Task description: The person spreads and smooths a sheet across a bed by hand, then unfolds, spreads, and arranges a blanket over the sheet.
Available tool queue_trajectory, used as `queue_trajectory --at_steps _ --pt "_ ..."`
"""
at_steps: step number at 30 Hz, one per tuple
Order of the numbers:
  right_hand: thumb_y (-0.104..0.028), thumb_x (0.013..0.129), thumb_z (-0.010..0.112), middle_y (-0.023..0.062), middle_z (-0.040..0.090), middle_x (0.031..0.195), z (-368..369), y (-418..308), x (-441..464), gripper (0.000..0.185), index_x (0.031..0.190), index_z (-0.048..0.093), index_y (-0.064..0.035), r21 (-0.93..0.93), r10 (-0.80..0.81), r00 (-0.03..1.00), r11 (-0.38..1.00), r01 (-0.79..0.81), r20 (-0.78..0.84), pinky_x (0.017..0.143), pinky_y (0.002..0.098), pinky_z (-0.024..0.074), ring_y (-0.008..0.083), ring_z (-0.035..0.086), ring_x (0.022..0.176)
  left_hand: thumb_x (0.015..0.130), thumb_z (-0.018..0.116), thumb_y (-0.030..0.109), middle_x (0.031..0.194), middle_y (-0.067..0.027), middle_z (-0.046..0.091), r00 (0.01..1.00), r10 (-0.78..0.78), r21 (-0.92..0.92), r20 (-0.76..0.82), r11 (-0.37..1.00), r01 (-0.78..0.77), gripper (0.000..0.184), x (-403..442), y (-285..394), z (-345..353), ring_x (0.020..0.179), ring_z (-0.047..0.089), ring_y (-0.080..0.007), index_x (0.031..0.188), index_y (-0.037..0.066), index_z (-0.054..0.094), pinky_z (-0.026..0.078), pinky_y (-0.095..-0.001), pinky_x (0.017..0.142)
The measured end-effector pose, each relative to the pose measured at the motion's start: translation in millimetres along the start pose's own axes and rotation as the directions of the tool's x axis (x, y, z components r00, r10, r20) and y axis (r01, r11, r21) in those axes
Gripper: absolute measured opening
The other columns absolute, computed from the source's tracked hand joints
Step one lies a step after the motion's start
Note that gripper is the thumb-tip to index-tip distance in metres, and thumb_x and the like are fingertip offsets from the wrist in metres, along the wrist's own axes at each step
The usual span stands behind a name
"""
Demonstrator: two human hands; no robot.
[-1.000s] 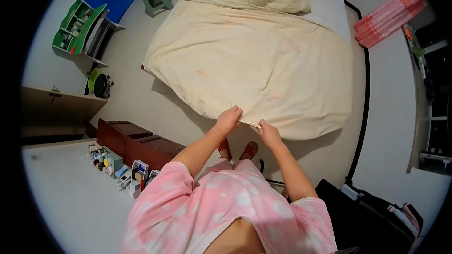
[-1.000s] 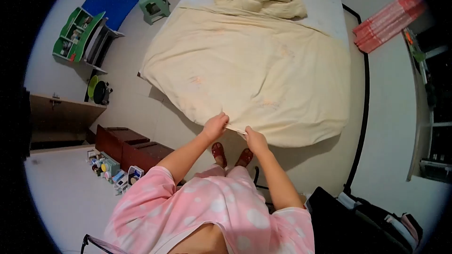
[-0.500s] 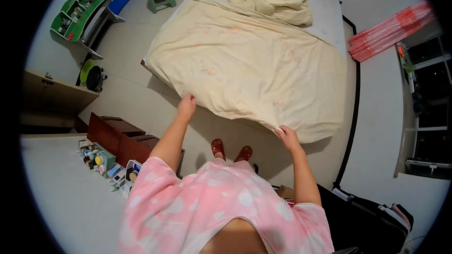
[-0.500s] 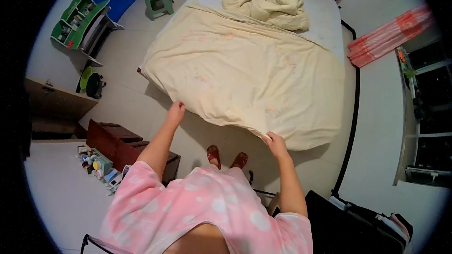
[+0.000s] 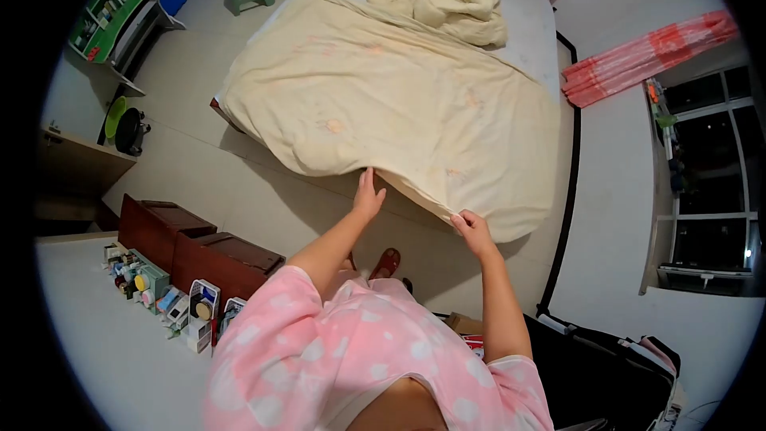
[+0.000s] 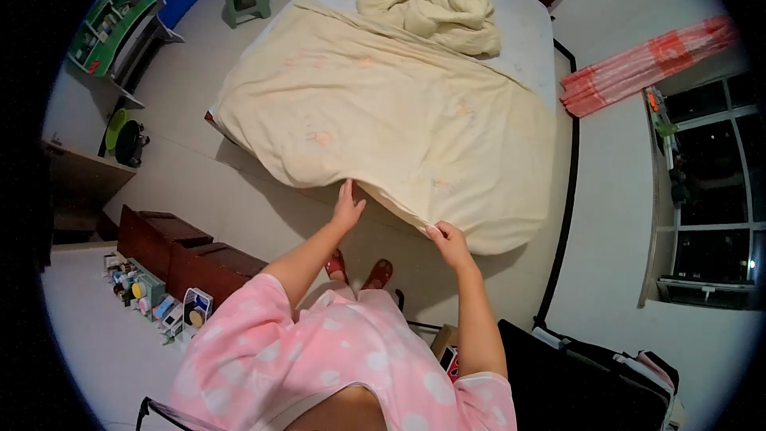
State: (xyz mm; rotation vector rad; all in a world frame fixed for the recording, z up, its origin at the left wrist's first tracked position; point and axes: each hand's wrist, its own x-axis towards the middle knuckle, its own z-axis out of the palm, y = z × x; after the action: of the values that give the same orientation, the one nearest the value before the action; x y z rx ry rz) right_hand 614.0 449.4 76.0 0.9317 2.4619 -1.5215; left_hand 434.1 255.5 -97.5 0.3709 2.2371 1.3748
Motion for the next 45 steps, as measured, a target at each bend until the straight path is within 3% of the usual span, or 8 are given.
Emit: queue_trajectory --at_steps 3,6,7,13,26,32,39,45 --pt "-0.024 0.087 0.059 -0.0056 0.043 0.063 -3.2 -1.4 -1.8 0.024 0.073 0.056 -0.0048 0.056 0.001 1.0 0.998 -0.001 -0.002 0.055 0.0223 0.0323 0.0056 0.038 0.062 0.076 0.066 0.017 0.135 -0.0172 0.033 0.939 0.331 0.291 0.092 0.893 -0.343 0.07 10.5 22.5 -9.7 0.122 0.035 -0.0332 0.136 0.009 0.03 0.036 -0.0392 0.098" --pt "-0.025 0.087 0.06 -0.006 0.044 0.063 -10.7 -3.0 -4.9 0.023 0.074 0.057 -0.0053 0.099 0.028 0.998 0.995 -0.033 0.05 0.055 0.022 0.0323 0.0051 0.038 0.062 0.072 0.068 0.014 0.124 -0.0138 0.041 0.937 0.277 0.375 0.212 0.862 -0.34 0.056 12.9 50.4 -13.1 0.118 0.038 -0.0289 0.124 0.014 0.045 0.039 -0.0367 0.095" --pt "-0.025 0.087 0.06 -0.006 0.044 0.064 -12.8 -4.6 -6.7 0.023 0.075 0.057 -0.0053 0.096 0.027 0.998 0.995 -0.031 0.048 0.055 0.0219 0.0322 0.005 0.038 0.062 0.071 0.067 0.011 0.113 -0.0105 0.047 0.929 0.357 0.352 0.1 0.86 -0.369 0.038 14.7 46.8 -6.5 0.113 0.042 -0.0267 0.106 0.014 0.054 0.041 -0.0354 0.092" --pt "-0.026 0.085 0.059 -0.0049 0.042 0.061 -18.2 -1.6 -12.1 0.023 0.076 0.058 -0.0046 0.103 0.03 0.999 0.994 -0.027 -0.023 0.053 0.0231 0.0311 0.0059 0.037 0.059 0.073 0.061 0.005 0.089 -0.0127 0.056 0.918 0.332 0.218 0.215 0.9 -0.376 0.017 26.4 34.2 -7.8 0.09 0.053 -0.0313 0.087 0.007 0.051 0.044 -0.04 0.077" --pt "-0.023 0.084 0.061 0.0047 0.048 0.062 2.4 -14.3 21.8 0.023 0.078 0.058 -0.0005 -0.158 -0.094 0.995 0.983 0.095 0.016 0.056 0.0283 0.0376 0.0135 0.043 0.059 0.07 0.061 0.004 0.083 -0.0126 0.059 0.825 0.343 0.294 0.449 0.815 -0.499 0.022 6.5 -4.1 -89.2 0.078 0.056 -0.0353 0.087 0.009 0.049 0.045 -0.0408 0.069" --pt "-0.02 0.084 0.059 0.0109 0.054 0.067 -0.7 -7.8 27.7 0.021 0.081 0.059 0.0002 -0.311 -0.136 0.991 0.942 0.125 -0.013 0.06 0.0309 0.0408 0.019 0.048 0.062 0.065 0.066 0.005 0.076 -0.0068 0.06 0.882 0.424 0.489 0.207 0.736 -0.469 0.026 -8.9 8.3 -153.9 0.075 0.058 -0.0285 0.085 0.011 0.05 0.044 -0.0385 0.07" --pt "-0.021 0.083 0.059 0.0153 0.057 0.071 1.0 -7.9 25.7 0.021 0.082 0.059 0.0 -0.343 -0.148 0.987 0.932 0.12 -0.055 0.06 0.0336 0.0423 0.0256 0.052 0.063 0.059 0.069 0.004 0.078 -0.0054 0.06 0.882 0.432 0.762 -0.19 0.631 -0.145 0.026 -36.8 -60.0 -239.1 0.081 0.057 -0.0218 0.079 0.013 0.054 0.039 -0.0361 0.082" --pt "-0.018 0.084 0.061 0.0105 0.052 0.062 12.3 7.8 32.1 0.019 0.08 0.058 0.0005 -0.397 -0.147 0.989 0.908 0.13 -0.011 0.057 0.0302 0.0399 0.0178 0.045 0.059 0.064 0.064 0.002 0.075 -0.007 0.058 0.901 0.251 0.688 -0.353 0.722 0.068 0.021 -69.2 -76.6 -308.0 0.086 0.055 -0.0262 0.08 0.012 0.056 0.04 -0.0381 0.082"
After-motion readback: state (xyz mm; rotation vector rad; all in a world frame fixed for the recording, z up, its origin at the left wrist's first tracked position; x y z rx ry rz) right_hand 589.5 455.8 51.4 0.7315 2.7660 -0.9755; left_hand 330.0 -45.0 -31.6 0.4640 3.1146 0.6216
